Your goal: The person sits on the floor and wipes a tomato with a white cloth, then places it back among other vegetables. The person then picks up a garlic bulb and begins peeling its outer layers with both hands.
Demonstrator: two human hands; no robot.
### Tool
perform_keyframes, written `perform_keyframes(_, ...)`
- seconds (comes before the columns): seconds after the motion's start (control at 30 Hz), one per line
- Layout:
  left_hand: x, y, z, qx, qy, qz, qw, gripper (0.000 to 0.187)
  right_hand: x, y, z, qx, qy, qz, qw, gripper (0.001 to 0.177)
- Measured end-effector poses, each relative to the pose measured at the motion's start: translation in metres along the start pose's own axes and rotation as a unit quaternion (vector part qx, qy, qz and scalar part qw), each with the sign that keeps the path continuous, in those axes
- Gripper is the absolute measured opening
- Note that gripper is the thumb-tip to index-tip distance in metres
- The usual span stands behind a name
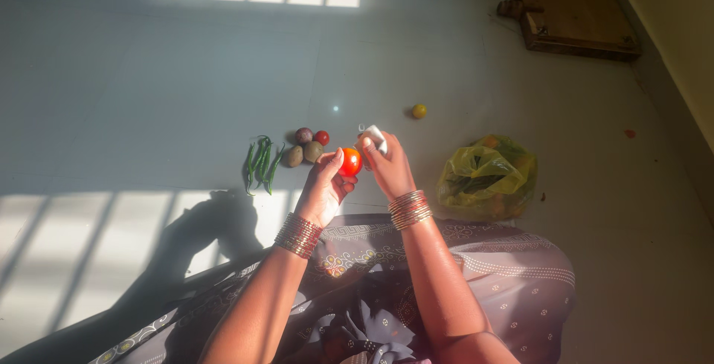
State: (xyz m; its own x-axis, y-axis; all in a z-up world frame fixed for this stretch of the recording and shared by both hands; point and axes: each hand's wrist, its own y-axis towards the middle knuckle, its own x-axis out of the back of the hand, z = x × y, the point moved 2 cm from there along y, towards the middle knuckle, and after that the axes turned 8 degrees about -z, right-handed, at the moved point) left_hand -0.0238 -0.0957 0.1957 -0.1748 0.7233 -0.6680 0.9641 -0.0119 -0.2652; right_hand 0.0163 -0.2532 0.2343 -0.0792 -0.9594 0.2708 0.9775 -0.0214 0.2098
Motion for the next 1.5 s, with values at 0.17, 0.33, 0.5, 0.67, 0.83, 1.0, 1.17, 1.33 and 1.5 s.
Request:
perform_keyframes(0.17,-0.002,0.001,0.012,0.033,-0.055,-0.006,0.998,0.036,-0.021,-0.025,-0.003,0.015,0.112,-0.016,0.993,0.044)
perform_keyframes(0.33,0.006,0.006,0.012,-0.076,0.149,-0.071,0.983,0.036,-0.043,-0.041,-0.007,0.123,0.108,0.007,0.987,0.049)
perform_keyframes(0.5,0.004,0.018,0.007,-0.197,0.387,-0.022,0.901,0.042,-0.027,-0.020,-0.035,-0.224,0.381,0.038,0.896,0.037)
perform_keyframes(0.67,0.048,0.056,-0.011,-0.070,0.511,0.083,0.853,0.038,-0.002,0.027,-0.036,-0.323,0.463,0.010,0.825,0.032)
perform_keyframes(0.83,0.148,0.025,0.040,0.057,0.860,0.192,0.469,0.040,-0.014,0.052,-0.027,-0.242,0.497,0.014,0.833,0.029)
perform_keyframes(1.0,0.202,-0.048,0.114,0.285,0.759,0.253,0.528,0.048,-0.066,0.046,-0.055,-0.323,0.470,0.029,0.821,0.027)
perform_keyframes(1.17,0.162,-0.039,0.100,0.285,0.715,0.211,0.603,0.056,-0.102,0.019,-0.091,-0.437,0.446,-0.018,0.781,0.028)
perform_keyframes(1.33,0.135,-0.044,0.059,0.316,0.713,0.199,0.593,0.065,-0.079,0.039,-0.071,-0.365,0.441,-0.049,0.819,0.026)
perform_keyframes(1.5,0.158,-0.063,0.038,0.384,0.690,0.171,0.589,0.070,-0.065,0.060,-0.030,-0.304,0.504,-0.062,0.806,0.027)
